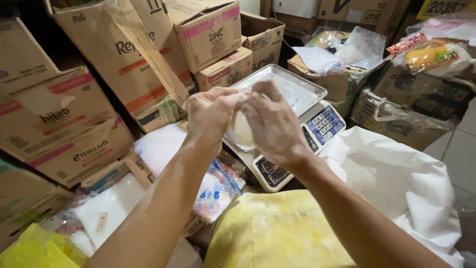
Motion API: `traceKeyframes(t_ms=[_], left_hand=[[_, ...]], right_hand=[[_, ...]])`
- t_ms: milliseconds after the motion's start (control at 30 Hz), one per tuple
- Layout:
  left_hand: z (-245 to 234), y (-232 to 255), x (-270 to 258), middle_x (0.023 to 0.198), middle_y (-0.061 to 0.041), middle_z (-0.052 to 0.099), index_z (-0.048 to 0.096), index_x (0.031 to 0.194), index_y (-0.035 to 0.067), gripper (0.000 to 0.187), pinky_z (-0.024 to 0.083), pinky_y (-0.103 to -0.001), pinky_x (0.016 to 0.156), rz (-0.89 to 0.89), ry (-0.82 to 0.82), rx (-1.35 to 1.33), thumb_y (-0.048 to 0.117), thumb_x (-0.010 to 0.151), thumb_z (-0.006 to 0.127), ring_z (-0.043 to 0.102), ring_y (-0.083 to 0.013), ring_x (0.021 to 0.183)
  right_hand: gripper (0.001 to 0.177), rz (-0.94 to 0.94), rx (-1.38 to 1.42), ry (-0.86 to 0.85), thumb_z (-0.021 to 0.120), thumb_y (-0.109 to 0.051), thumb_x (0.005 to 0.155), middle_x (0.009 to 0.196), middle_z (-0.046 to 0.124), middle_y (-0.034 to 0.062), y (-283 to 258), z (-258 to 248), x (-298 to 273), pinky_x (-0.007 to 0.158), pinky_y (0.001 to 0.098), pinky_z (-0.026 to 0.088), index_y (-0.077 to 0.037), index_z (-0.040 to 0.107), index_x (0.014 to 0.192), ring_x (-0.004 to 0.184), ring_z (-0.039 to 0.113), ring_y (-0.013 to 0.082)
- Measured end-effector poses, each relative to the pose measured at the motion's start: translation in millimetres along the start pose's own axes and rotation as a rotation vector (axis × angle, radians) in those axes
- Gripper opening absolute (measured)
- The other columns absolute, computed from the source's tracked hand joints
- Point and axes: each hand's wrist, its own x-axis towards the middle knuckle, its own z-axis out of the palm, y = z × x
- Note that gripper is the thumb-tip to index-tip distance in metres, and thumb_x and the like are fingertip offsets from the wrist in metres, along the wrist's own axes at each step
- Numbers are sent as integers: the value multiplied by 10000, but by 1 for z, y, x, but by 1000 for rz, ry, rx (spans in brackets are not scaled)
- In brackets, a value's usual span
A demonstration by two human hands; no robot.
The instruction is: The person scoops white powder from a large sack into small plastic bags using a blue scoop, weighs each bag on a digital scale, and ties the bags shut. The process is repeated multiple times in a cluttered storage area.
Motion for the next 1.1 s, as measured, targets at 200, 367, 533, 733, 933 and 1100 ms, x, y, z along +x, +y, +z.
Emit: traceKeyframes(t_ms=[200, 367, 533, 733, 933, 1100], left_hand=[[-14, -5, -26, 951, -136, 788, 778, 1046, -38, 248, 632, -300, 696, -257, -429, -255, 82, 830, 767, 752, -174, 751], [-15, -36, -50, 1017, -116, 758, 813, 1043, -27, 211, 594, -270, 725, 11, -385, 36, 89, 869, 791, 716, -140, 830], [-21, -63, -81, 858, -61, 788, 764, 940, 59, 141, 594, -246, 664, -59, -281, 477, 134, 820, 766, 749, -123, 745], [-30, -77, -113, 905, -113, 740, 728, 879, 6, 96, 608, -313, 707, 200, -197, 612, 65, 808, 706, 763, -228, 807], [-32, -73, -128, 976, -138, 736, 758, 913, 26, 107, 565, -405, 769, 174, -81, 876, 66, 839, 692, 722, -327, 861], [-26, -74, -140, 1171, -218, 642, 664, 1134, -57, 361, 555, -434, 860, 264, -113, 1094, -19, 779, 617, 655, -393, 1052]], right_hand=[[251, 313, 1084, -146, 510, -136, 1092, 1139, 583, 103, 16, -25, -35, 882, 324, 505, 55, 653, 1167, 1004, 591, 183], [311, 806, 1521, -179, 520, -187, 977, 1050, 728, 154, 29, -3, -68, 803, 360, 583, 20, 642, 1173, 904, 711, 214], [220, 824, 1598, -213, 533, -120, 1042, 1033, 711, 144, 44, 36, -107, 847, 355, 582, 49, 634, 1140, 918, 700, 215], [269, 1111, 1299, -79, 604, -222, 981, 927, 735, 88, 32, 64, -152, 736, 313, 532, 12, 719, 1045, 812, 669, 168], [213, 1035, 993, 92, 699, -145, 861, 954, 746, 70, 4, 67, -149, 810, 289, 484, 13, 780, 978, 867, 630, 140], [255, 867, 689, 67, 758, -140, 812, 1115, 776, 23, -25, 67, -138, 932, 265, 505, -8, 805, 1025, 1016, 669, 111]])
